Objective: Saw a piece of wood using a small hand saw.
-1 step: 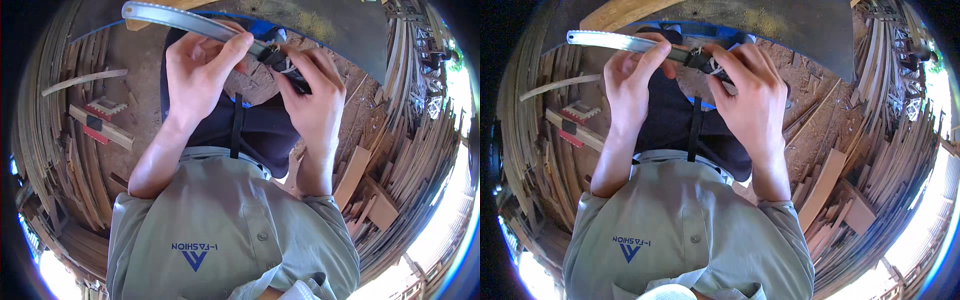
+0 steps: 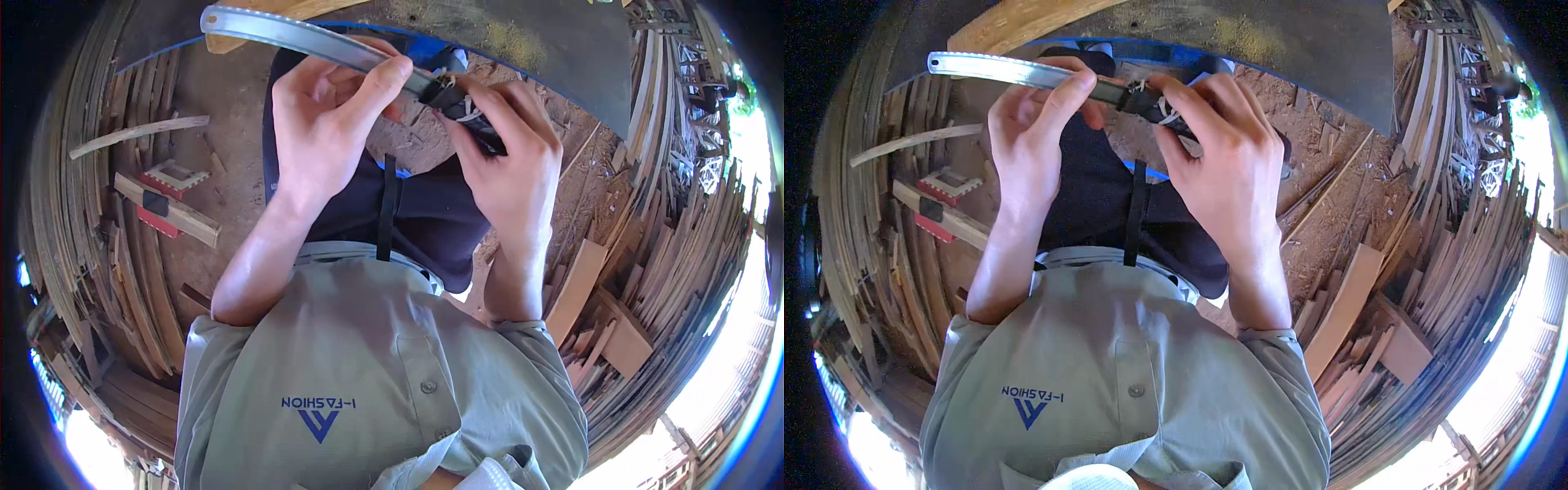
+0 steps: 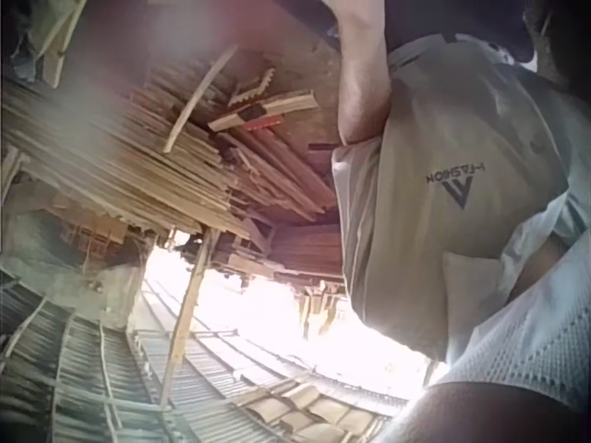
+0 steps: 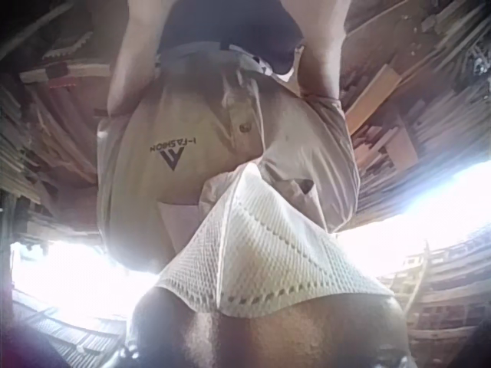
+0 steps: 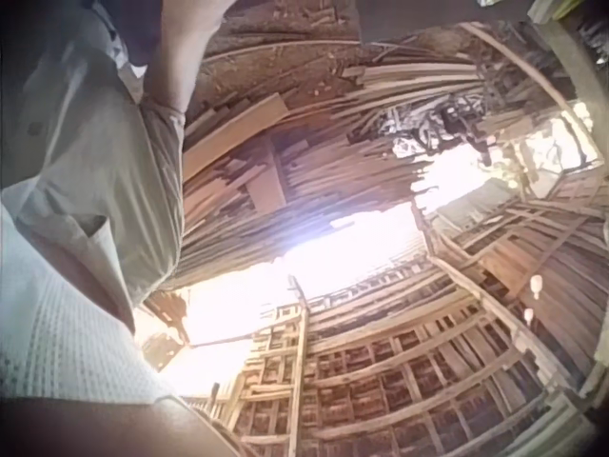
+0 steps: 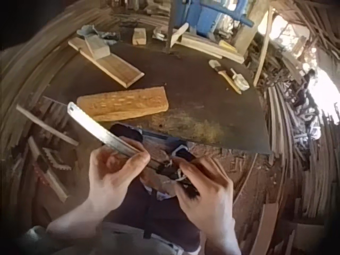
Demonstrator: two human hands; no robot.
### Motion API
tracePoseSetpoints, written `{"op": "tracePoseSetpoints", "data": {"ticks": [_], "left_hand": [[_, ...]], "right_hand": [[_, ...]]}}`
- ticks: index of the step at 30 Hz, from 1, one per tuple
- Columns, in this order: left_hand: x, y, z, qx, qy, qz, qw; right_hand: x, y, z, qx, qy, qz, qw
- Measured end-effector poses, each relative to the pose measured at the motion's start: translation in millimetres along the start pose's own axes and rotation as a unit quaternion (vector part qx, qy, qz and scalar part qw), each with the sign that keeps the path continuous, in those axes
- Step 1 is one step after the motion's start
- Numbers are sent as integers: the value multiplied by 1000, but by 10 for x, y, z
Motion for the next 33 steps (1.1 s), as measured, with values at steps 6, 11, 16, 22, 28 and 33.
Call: {"op": "tracePoseSetpoints", "data": {"ticks": [6,11,16,22,28,33], "left_hand": [[-35,39,-31,-3,-12,-47,999],[87,89,-52,52,-3,-32,998],[44,64,-12,46,30,24,998],[160,139,-60,38,-25,-61,997],[87,105,-94,4,24,7,1000],[112,73,-16,16,38,-19,999]], "right_hand": [[8,-30,0,-9,-14,6,1000],[84,-14,-17,-15,-12,-9,1000],[69,-18,-31,-19,-11,-26,999],[25,-21,27,-7,-10,-18,1000],[51,-25,8,-24,-2,-27,999],[25,-42,13,-19,8,-27,999]]}}
Point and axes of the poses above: each hand's wrist, its own y-axis towards the middle knuckle, its own x-axis out of the back of the hand, z = x × y, the point moved 4 cm from there along y, towards the middle knuckle, and after that the axes turned 15 degrees about y, right-handed, at the moved point
